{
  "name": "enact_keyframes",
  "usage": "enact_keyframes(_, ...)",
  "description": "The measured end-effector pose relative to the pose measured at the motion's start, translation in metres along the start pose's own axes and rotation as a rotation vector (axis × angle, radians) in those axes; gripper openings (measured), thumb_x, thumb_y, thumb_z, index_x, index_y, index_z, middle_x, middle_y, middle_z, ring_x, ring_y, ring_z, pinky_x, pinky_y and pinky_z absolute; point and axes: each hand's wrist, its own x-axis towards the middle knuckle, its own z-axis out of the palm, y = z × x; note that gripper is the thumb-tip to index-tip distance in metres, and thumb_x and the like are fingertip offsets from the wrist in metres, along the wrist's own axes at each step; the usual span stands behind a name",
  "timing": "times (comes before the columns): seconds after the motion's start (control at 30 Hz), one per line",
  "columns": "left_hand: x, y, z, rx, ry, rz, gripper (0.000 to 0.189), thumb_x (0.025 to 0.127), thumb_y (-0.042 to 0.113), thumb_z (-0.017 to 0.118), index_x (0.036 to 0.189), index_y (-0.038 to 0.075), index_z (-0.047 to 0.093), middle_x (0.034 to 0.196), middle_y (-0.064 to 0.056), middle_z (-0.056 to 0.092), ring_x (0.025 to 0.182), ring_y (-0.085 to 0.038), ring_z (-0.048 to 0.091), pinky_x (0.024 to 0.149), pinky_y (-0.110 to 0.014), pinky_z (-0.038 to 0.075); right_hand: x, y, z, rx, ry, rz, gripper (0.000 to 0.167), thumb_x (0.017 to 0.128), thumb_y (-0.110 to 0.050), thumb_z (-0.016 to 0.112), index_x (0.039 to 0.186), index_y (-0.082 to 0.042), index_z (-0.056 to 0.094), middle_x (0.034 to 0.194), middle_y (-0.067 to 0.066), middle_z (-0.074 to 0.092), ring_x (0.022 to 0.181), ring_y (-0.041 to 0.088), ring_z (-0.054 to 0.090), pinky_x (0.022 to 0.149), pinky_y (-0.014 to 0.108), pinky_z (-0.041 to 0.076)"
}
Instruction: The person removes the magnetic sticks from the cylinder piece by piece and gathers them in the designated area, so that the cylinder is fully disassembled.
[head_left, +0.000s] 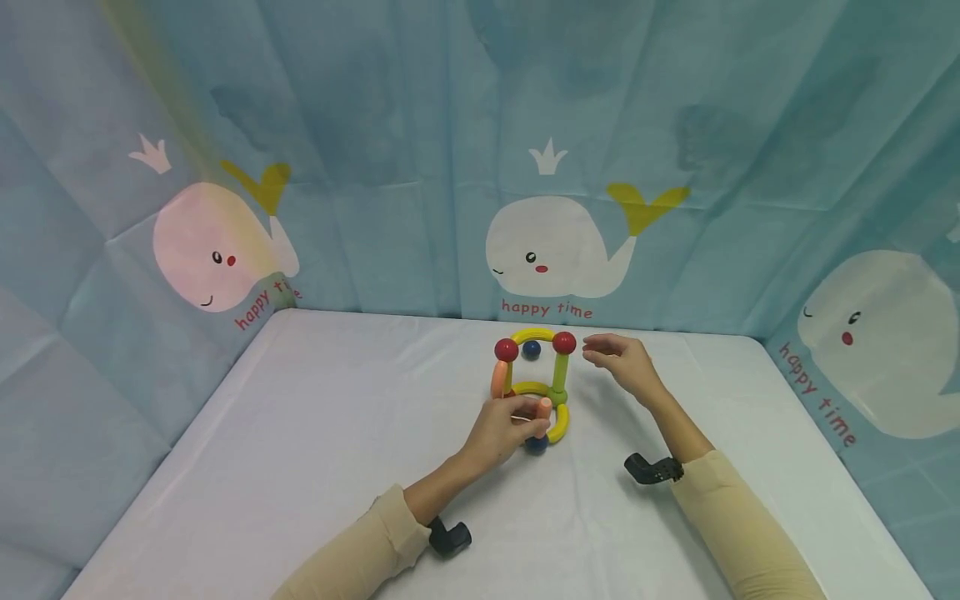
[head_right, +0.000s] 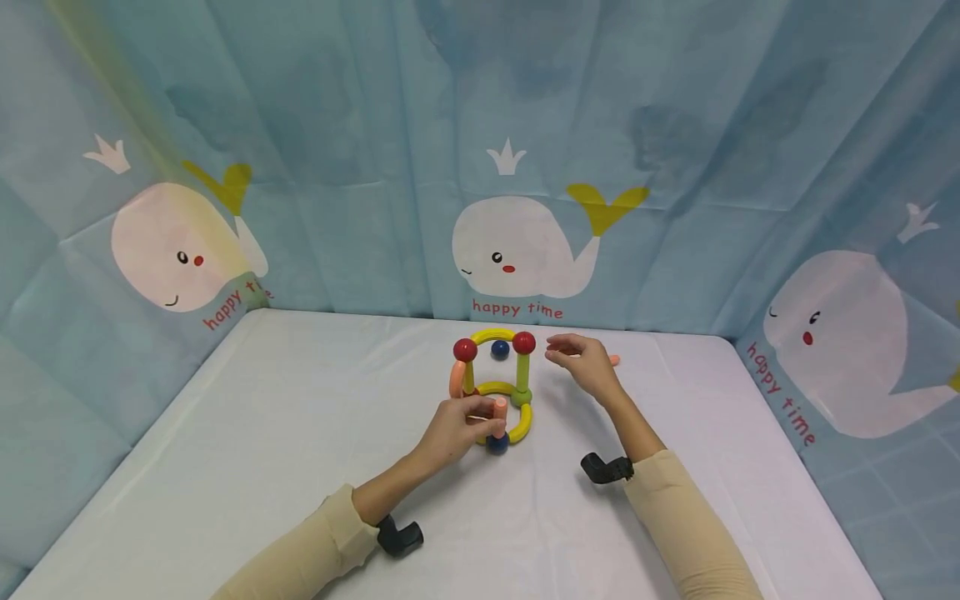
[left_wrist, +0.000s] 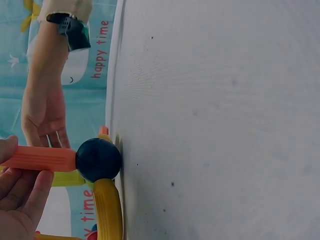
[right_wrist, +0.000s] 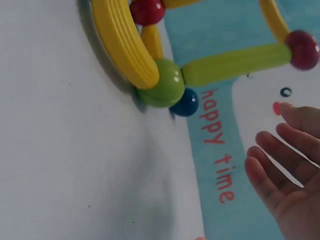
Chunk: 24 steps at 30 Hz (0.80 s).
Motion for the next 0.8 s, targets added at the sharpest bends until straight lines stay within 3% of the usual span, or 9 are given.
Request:
enact_keyframes(0.1, 0.000, 0.000, 0.001, -0.004, 0.007, 0.008, 0.027, 0.087, 0.016, 0.073, 0.111, 0.004, 0.071, 0.102, -0.007, 0.075, 0.087, -0.016, 0.072, 0.082, -0.024, 0.058, -0.014, -0.006, 0.001, 0.001, 0.002, -0.025, 0.043, 0.093, -0.033, 0.065, 0.125, -0.003, 0.063, 0.120, 0.016, 0.069, 0.107, 0.031, 0.065, 0.091, 0.042, 0.056)
enact_keyframes(0.23, -0.001, 0.000, 0.001, 0.001, 0.008, 0.002, 0.028, 0.087, 0.016, 0.073, 0.112, 0.005, 0.070, 0.102, -0.006, 0.075, 0.089, -0.014, 0.071, 0.082, -0.021, 0.057, -0.030, -0.013, 0.002, -0.018, 0.004, -0.045, 0.041, 0.093, -0.033, 0.066, 0.122, -0.004, 0.065, 0.117, 0.015, 0.070, 0.104, 0.027, 0.066, 0.086, 0.030, 0.056)
enact_keyframes(0.4, -0.002, 0.000, 0.001, -0.004, 0.002, 0.000, 0.030, 0.087, 0.015, 0.073, 0.115, 0.006, 0.070, 0.105, -0.007, 0.074, 0.090, -0.014, 0.071, 0.083, -0.021, 0.057, -0.044, -0.020, 0.005, 0.004, -0.032, -0.083, 0.035, 0.093, -0.027, 0.067, 0.118, -0.003, 0.068, 0.114, 0.015, 0.071, 0.098, 0.012, 0.067, 0.082, 0.019, 0.053)
enact_keyframes(0.53, -0.003, 0.000, 0.000, -0.002, -0.006, 0.012, 0.031, 0.087, 0.015, 0.073, 0.116, 0.005, 0.069, 0.107, -0.007, 0.074, 0.091, -0.016, 0.071, 0.082, -0.021, 0.057, -0.053, -0.025, 0.010, 0.033, -0.058, -0.103, 0.031, 0.091, -0.024, 0.069, 0.115, -0.004, 0.069, 0.112, 0.014, 0.072, 0.094, 0.001, 0.065, 0.082, 0.019, 0.053)
enact_keyframes(0.8, -0.004, -0.005, -0.002, 0.067, -0.024, 0.039, 0.030, 0.087, 0.018, 0.073, 0.115, 0.006, 0.071, 0.108, -0.006, 0.075, 0.097, -0.020, 0.068, 0.087, -0.035, 0.057, -0.064, -0.030, 0.021, 0.080, -0.105, -0.100, 0.035, 0.092, -0.023, 0.068, 0.117, 0.001, 0.067, 0.114, 0.015, 0.071, 0.096, 0.008, 0.065, 0.083, 0.021, 0.053)
